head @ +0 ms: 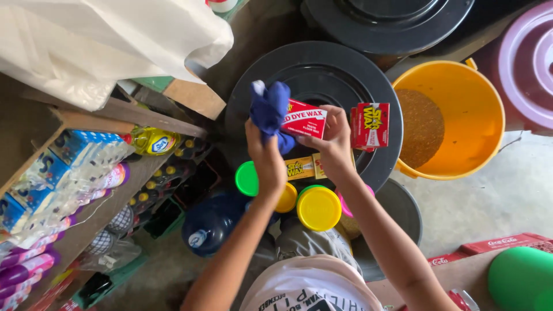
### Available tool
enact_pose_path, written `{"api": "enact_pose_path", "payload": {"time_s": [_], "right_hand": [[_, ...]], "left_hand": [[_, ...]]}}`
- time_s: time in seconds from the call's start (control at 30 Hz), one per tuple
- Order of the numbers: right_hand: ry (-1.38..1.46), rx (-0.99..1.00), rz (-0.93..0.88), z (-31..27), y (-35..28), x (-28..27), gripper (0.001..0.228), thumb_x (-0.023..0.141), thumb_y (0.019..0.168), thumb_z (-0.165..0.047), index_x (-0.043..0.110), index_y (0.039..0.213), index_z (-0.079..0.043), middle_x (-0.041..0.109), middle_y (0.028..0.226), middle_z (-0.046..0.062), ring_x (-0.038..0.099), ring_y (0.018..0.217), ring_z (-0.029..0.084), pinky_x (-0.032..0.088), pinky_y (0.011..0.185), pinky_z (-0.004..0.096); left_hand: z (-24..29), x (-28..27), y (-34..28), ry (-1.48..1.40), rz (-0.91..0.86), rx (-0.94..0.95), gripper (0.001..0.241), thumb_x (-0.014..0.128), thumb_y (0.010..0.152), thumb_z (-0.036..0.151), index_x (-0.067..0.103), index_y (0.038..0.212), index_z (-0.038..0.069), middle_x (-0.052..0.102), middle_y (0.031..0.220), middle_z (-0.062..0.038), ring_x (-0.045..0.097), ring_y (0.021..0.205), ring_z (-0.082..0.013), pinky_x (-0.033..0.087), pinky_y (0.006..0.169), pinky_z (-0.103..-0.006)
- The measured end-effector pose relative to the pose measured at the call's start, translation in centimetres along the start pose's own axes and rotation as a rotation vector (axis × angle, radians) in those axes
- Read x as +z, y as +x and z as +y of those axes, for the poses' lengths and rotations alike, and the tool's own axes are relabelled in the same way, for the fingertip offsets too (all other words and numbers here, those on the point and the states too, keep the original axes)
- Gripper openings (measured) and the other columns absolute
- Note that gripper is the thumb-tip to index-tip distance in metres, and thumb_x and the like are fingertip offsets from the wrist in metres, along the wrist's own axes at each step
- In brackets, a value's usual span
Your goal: Wiping dust off various retail products and organizing them on shelves and storage bins.
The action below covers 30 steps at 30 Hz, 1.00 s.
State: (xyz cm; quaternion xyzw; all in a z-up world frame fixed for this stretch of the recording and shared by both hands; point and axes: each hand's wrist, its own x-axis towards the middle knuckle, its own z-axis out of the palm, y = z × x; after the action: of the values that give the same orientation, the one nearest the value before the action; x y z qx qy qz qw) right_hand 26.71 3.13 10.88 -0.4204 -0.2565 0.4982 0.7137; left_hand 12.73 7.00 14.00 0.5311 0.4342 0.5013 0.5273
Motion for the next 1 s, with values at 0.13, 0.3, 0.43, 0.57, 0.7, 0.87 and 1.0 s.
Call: {"api": "enact_pose_path", "payload": {"time_s": [0.13, 0.3, 0.43, 0.57, 0.7, 0.87, 1.0], "right_hand": [[-0.046, -0.002, 0.059, 0.4, 0.5, 0.5, 0.065, 0.083, 0.073, 0.01, 0.053, 0.129, -0.004, 0.067, 0.122, 0.014, 0.069, 0.114, 0.021, 0.061, 0.1, 0.035], [-0.221, 0.236, -0.141, 7.9, -1.1, -5.5, 0.024, 0.081, 0.1, -0.008, 0.068, 0.099, 0.013, 0.062, 0.089, 0.016, 0.058, 0.081, 0.018, 0.05, 0.082, 0.036], [0.169, 0.294, -0.175, 7.7, 1.0, -5.3, 0.024, 0.077, 0.098, -0.014, 0.066, 0.109, 0.003, 0.067, 0.102, 0.012, 0.065, 0.092, 0.018, 0.054, 0.088, 0.035], [0.361, 0.336, -0.149, 3.3, 0.0, -1.4, 0.035, 0.076, 0.093, -0.019, 0.066, 0.12, 0.0, 0.072, 0.111, 0.009, 0.069, 0.1, 0.017, 0.056, 0.093, 0.033], [-0.188, 0.157, -0.126, -1.6, 0.3, 2.3, 0.06, 0.087, 0.077, -0.02, 0.064, 0.129, -0.001, 0.071, 0.112, 0.008, 0.066, 0.106, 0.018, 0.054, 0.095, 0.034], [-0.926, -0.241, -0.174, -3.8, 0.7, 2.8, 0.074, 0.094, 0.069, -0.032, 0.064, 0.131, -0.003, 0.07, 0.12, 0.011, 0.057, 0.113, 0.027, 0.049, 0.099, 0.04], [-1.144, -0.44, -0.282, -3.7, 1.0, 2.5, 0.077, 0.095, 0.068, -0.033, 0.062, 0.132, -0.004, 0.068, 0.12, 0.012, 0.054, 0.116, 0.033, 0.046, 0.103, 0.046]], "left_hand": [[0.9, 0.3, -0.3, 0.272, 0.101, 0.366, 0.044, 0.045, 0.108, 0.014, 0.047, 0.147, -0.007, 0.041, 0.156, -0.025, 0.044, 0.147, -0.0425, 0.032, 0.125, -0.0484], [3.1, -0.8, -0.1, 0.653, -0.204, 0.619, 0.041, 0.054, 0.102, 0.007, 0.054, 0.142, 0.003, 0.04, 0.161, -0.02, 0.041, 0.15, -0.0467, 0.034, 0.128, -0.0529], [1.5, -0.4, -3.5, 0.801, -0.316, 0.751, 0.048, 0.058, 0.093, 0.004, 0.059, 0.14, 0.008, 0.04, 0.159, -0.018, 0.037, 0.148, -0.0491, 0.033, 0.126, -0.0549], [-2.3, 0.3, -2.1, 0.381, -0.113, 0.403, 0.049, 0.051, 0.095, 0.001, 0.056, 0.143, 0.003, 0.045, 0.154, -0.021, 0.046, 0.142, -0.0449, 0.038, 0.121, -0.0522], [-4.8, -0.3, -0.3, -0.576, 0.12, -0.435, 0.037, 0.049, 0.103, 0.011, 0.056, 0.14, 0.008, 0.063, 0.134, -0.016, 0.064, 0.12, -0.0306, 0.048, 0.108, -0.0443], [-7.5, -3.5, 0.7, -0.96, 0.012, -0.757, 0.036, 0.051, 0.102, 0.02, 0.057, 0.136, 0.009, 0.067, 0.129, -0.012, 0.065, 0.118, -0.024, 0.051, 0.103, -0.04], [-8.8, -4.0, 0.4, -1.057, -0.125, -0.757, 0.033, 0.054, 0.105, 0.022, 0.059, 0.135, 0.007, 0.067, 0.131, -0.01, 0.066, 0.121, -0.0253, 0.051, 0.104, -0.0443]]}}
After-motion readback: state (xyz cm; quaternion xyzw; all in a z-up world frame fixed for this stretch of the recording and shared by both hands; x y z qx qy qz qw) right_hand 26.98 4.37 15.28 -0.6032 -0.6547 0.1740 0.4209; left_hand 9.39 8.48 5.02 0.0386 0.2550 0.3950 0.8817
